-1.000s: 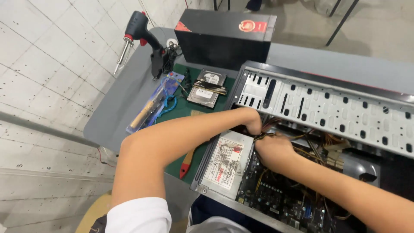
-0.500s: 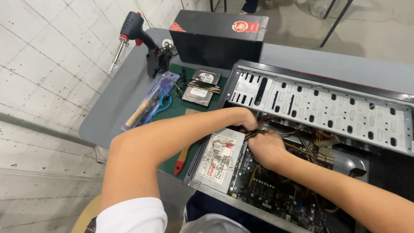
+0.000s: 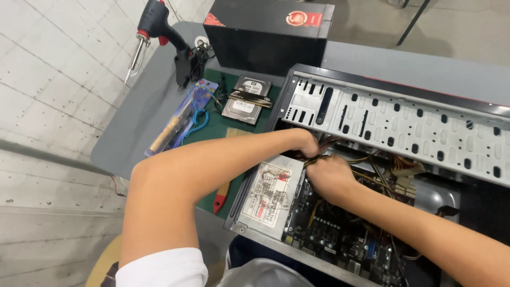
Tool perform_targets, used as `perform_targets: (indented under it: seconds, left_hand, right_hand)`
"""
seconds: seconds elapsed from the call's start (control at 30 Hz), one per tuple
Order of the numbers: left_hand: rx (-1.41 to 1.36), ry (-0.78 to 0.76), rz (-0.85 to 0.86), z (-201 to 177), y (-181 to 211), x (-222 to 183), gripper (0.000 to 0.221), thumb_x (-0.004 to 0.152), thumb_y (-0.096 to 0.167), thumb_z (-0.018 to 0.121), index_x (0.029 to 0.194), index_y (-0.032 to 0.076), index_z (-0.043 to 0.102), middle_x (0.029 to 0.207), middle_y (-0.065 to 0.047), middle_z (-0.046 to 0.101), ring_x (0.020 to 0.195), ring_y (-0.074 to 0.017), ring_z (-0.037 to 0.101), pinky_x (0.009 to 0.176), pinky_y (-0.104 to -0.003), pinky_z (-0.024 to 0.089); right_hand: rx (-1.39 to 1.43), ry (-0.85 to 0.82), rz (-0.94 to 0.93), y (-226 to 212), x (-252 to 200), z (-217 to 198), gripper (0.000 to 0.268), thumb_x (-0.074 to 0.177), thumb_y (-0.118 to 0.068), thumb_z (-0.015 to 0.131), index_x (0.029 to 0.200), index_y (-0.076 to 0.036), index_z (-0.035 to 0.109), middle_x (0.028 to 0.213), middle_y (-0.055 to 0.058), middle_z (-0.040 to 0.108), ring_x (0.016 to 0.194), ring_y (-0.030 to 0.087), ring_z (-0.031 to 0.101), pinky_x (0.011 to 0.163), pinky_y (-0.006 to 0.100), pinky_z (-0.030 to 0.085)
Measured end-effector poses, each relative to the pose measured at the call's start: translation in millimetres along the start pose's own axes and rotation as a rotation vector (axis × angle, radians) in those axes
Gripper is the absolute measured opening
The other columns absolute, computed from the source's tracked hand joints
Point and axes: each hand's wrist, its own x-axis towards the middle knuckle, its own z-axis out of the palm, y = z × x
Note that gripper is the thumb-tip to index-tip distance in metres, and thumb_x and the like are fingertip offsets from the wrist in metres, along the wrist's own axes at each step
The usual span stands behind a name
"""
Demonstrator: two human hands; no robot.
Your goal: Cleaning the interior of a computer case and the CPU fan using a brush.
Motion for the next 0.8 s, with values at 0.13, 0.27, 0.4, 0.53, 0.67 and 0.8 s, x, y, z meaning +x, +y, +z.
perform_targets:
  seconds: [0.13, 0.27, 0.4, 0.53, 0.67, 0.8]
  left_hand:
    - [0.117, -0.012, 0.053, -9, 7, -4, 0.046, 0.079, 0.020, 0.054, 0.116, 0.000, 0.074, 0.111, -0.021, 0.073, 0.111, -0.0351, 0.071, 0.097, -0.048, 0.057]
    - [0.237, -0.035, 0.078, -4, -4, -46, 0.048, 0.078, 0.018, 0.053, 0.116, -0.001, 0.073, 0.112, -0.022, 0.073, 0.113, -0.0358, 0.070, 0.099, -0.049, 0.056]
    - [0.197, -0.022, -0.003, -26, 41, -101, 0.047, 0.082, 0.018, 0.051, 0.122, 0.002, 0.069, 0.119, -0.019, 0.070, 0.116, -0.0344, 0.068, 0.100, -0.049, 0.055]
    - [0.133, -0.010, -0.077, -17, 51, -128, 0.047, 0.086, 0.018, 0.050, 0.128, 0.005, 0.065, 0.125, -0.016, 0.066, 0.119, -0.0329, 0.066, 0.101, -0.049, 0.054]
    - [0.100, 0.021, -0.150, -23, 60, -147, 0.047, 0.090, 0.019, 0.049, 0.134, 0.007, 0.061, 0.132, -0.013, 0.063, 0.123, -0.0316, 0.064, 0.102, -0.049, 0.052]
    - [0.073, 0.038, -0.209, -29, 76, -162, 0.047, 0.094, 0.019, 0.048, 0.139, 0.010, 0.057, 0.138, -0.010, 0.060, 0.126, -0.0302, 0.062, 0.103, -0.048, 0.051]
  right_hand:
    - [0.056, -0.075, 0.054, 5, -7, -17, 0.009, 0.073, -0.021, 0.069, 0.069, -0.015, 0.075, 0.065, 0.009, 0.072, 0.071, 0.034, 0.075, 0.069, 0.045, 0.058]
    - [0.063, -0.053, 0.040, 5, -14, -20, 0.008, 0.071, -0.020, 0.072, 0.070, -0.013, 0.076, 0.065, 0.011, 0.072, 0.071, 0.036, 0.074, 0.068, 0.044, 0.059]
    - [0.019, -0.035, 0.073, 3, -10, -27, 0.014, 0.073, -0.034, 0.074, 0.074, -0.020, 0.077, 0.068, 0.004, 0.073, 0.078, 0.031, 0.075, 0.064, 0.041, 0.061]
    - [0.154, -0.135, 0.056, 1, -13, -69, 0.019, 0.084, -0.035, 0.069, 0.085, -0.019, 0.079, 0.079, 0.007, 0.078, 0.090, 0.032, 0.077, 0.076, 0.041, 0.063]
    - [0.323, -0.186, 0.105, 7, -15, -87, 0.019, 0.089, -0.031, 0.067, 0.093, -0.016, 0.078, 0.086, 0.012, 0.079, 0.098, 0.037, 0.075, 0.081, 0.047, 0.064]
    - [0.373, -0.096, 0.030, 16, -34, -98, 0.020, 0.091, -0.037, 0.063, 0.098, -0.018, 0.065, 0.081, 0.004, 0.080, 0.098, 0.030, 0.076, 0.095, 0.042, 0.057]
